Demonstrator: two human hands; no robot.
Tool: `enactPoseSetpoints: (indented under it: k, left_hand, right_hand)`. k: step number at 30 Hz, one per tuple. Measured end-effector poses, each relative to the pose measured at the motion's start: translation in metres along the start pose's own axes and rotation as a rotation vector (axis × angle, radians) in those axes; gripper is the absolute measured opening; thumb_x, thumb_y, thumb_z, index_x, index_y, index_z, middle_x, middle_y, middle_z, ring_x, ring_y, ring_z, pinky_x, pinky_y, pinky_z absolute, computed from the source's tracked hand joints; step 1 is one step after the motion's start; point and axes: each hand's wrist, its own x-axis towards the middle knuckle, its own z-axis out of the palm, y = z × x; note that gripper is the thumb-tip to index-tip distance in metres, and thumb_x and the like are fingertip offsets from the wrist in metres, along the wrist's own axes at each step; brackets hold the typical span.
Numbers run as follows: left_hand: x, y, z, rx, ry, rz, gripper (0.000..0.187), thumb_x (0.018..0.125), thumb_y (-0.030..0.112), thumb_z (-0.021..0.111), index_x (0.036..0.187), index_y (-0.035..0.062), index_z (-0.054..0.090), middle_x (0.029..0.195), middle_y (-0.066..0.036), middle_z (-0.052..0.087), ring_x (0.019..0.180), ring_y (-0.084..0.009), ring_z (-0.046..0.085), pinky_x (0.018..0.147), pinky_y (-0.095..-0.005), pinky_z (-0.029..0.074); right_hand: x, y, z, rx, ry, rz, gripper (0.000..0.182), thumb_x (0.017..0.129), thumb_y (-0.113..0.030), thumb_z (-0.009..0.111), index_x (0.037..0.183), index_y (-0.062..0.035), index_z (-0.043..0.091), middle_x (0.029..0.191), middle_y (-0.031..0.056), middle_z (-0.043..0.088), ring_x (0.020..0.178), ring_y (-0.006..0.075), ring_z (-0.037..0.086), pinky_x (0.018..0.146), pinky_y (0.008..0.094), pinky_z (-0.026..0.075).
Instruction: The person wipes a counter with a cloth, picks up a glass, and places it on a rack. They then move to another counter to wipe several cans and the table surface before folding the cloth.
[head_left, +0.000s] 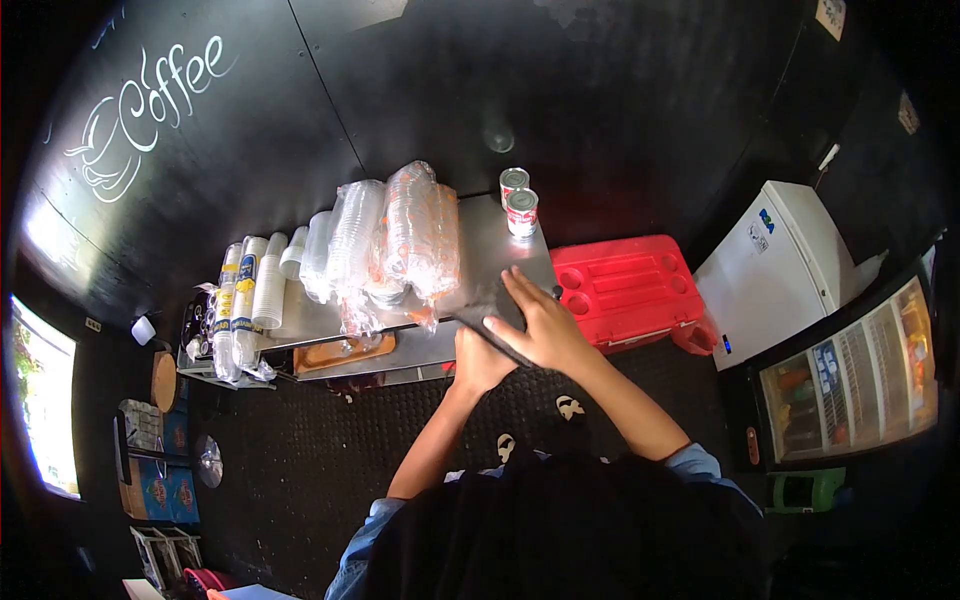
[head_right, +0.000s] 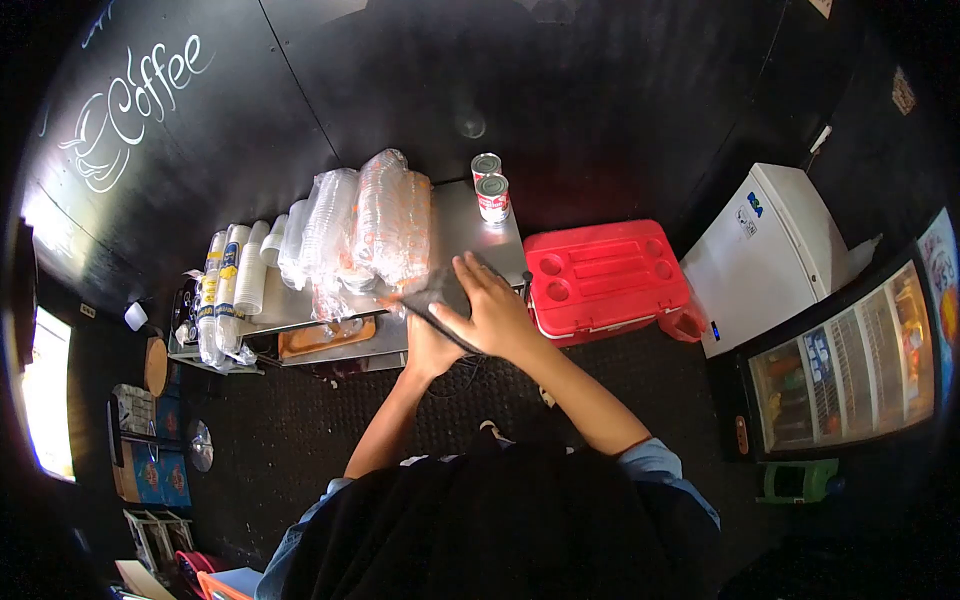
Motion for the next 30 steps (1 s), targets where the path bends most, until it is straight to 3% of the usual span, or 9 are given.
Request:
enactPoseSetpoints:
  k: [6, 8, 9, 12, 13, 14, 16, 22, 30]
  left_hand:
    - [-0.011, -0.036, 0.008, 0.017, 0.034, -0.102, 0.042, 0.066, 0.015, 0.073, 0.101, 0.0006, 0.058, 0.087, -0.018, 0.066, 0.083, -0.0331, 0.066, 0.071, -0.0394, 0.051]
    - [-0.020, -0.061, 0.010, -0.216, -0.079, -0.254, 0.044, 0.065, 0.014, 0.074, 0.103, -0.0009, 0.058, 0.088, -0.017, 0.067, 0.084, -0.0280, 0.067, 0.074, -0.0367, 0.051]
    - [-0.017, -0.054, 0.007, -0.163, -0.076, -0.419, 0.052, 0.062, 0.013, 0.076, 0.107, -0.0017, 0.057, 0.090, -0.015, 0.068, 0.086, -0.0244, 0.067, 0.077, -0.0342, 0.051]
    - [-0.005, -0.043, 0.021, -0.125, 0.043, -0.366, 0.048, 0.062, 0.014, 0.076, 0.104, -0.0001, 0.059, 0.087, -0.011, 0.067, 0.080, -0.0181, 0.064, 0.077, -0.0309, 0.050]
    - [0.000, -0.042, 0.020, -0.107, -0.004, -0.395, 0.052, 0.058, 0.014, 0.079, 0.103, -0.0004, 0.058, 0.089, -0.012, 0.066, 0.081, -0.0178, 0.063, 0.079, -0.0303, 0.049]
    - [0.003, -0.048, 0.025, -0.108, -0.009, -0.405, 0.052, 0.058, 0.014, 0.079, 0.103, -0.0004, 0.058, 0.089, -0.012, 0.066, 0.081, -0.0178, 0.063, 0.079, -0.0303, 0.049]
    - [0.009, -0.066, 0.037, -0.028, -0.052, -0.388, 0.061, 0.052, 0.016, 0.081, 0.105, -0.0001, 0.057, 0.094, -0.016, 0.064, 0.088, -0.0257, 0.064, 0.080, -0.0323, 0.049]
    - [0.056, -0.126, 0.081, -0.162, 0.015, -0.453, 0.061, 0.053, 0.016, 0.082, 0.106, 0.0012, 0.056, 0.099, -0.013, 0.064, 0.090, -0.0210, 0.063, 0.082, -0.0339, 0.050]
    - [0.104, -0.190, 0.141, 0.060, 0.100, -0.433, 0.070, 0.053, 0.019, 0.085, 0.112, -0.0010, 0.052, 0.100, -0.014, 0.066, 0.092, -0.0217, 0.065, 0.082, -0.0340, 0.051]
  right_hand:
    - [-0.013, 0.012, 0.029, -0.047, 0.088, -0.178, 0.041, 0.092, -0.021, 0.050, 0.123, 0.0060, 0.049, 0.125, 0.0250, 0.051, 0.118, 0.0380, 0.048, 0.100, 0.0433, 0.038]
    - [-0.019, 0.020, 0.030, 0.230, 0.072, -0.129, 0.034, 0.091, -0.015, 0.050, 0.119, 0.0040, 0.053, 0.119, 0.0243, 0.055, 0.115, 0.0370, 0.051, 0.100, 0.0430, 0.039]
    - [-0.019, 0.024, 0.029, 0.266, 0.157, -0.169, 0.027, 0.091, -0.012, 0.050, 0.112, 0.0028, 0.057, 0.104, 0.0223, 0.062, 0.100, 0.0365, 0.059, 0.088, 0.0382, 0.046]
    - [-0.021, 0.039, 0.014, 0.396, 0.051, 0.078, 0.021, 0.091, -0.013, 0.050, 0.099, 0.0052, 0.057, 0.092, 0.0232, 0.063, 0.087, 0.0382, 0.062, 0.073, 0.0395, 0.048]
    - [-0.019, 0.052, 0.014, 0.463, 0.080, 0.074, 0.023, 0.093, -0.017, 0.048, 0.093, 0.0050, 0.056, 0.079, 0.0191, 0.061, 0.070, 0.0318, 0.063, 0.063, 0.0373, 0.046]
    - [-0.018, 0.063, 0.010, 0.568, 0.061, 0.188, 0.027, 0.096, -0.021, 0.046, 0.094, 0.0028, 0.058, 0.079, 0.0115, 0.062, 0.071, 0.0185, 0.060, 0.065, 0.0326, 0.046]
    - [-0.015, 0.096, 0.007, 0.754, 0.115, 0.360, 0.027, 0.097, -0.023, 0.046, 0.094, 0.0005, 0.059, 0.085, 0.0038, 0.063, 0.079, 0.0100, 0.055, 0.069, 0.0290, 0.044]
    - [0.015, 0.160, -0.022, 1.183, 0.594, 0.543, 0.030, 0.097, -0.023, 0.048, 0.107, 0.0010, 0.061, 0.104, 0.0049, 0.063, 0.092, 0.0114, 0.058, 0.083, 0.0258, 0.044]
    - [0.019, 0.213, -0.047, 1.210, 0.592, 0.635, 0.030, 0.096, -0.025, 0.048, 0.104, 0.0017, 0.060, 0.098, 0.0088, 0.065, 0.082, 0.0142, 0.063, 0.074, 0.0266, 0.049]
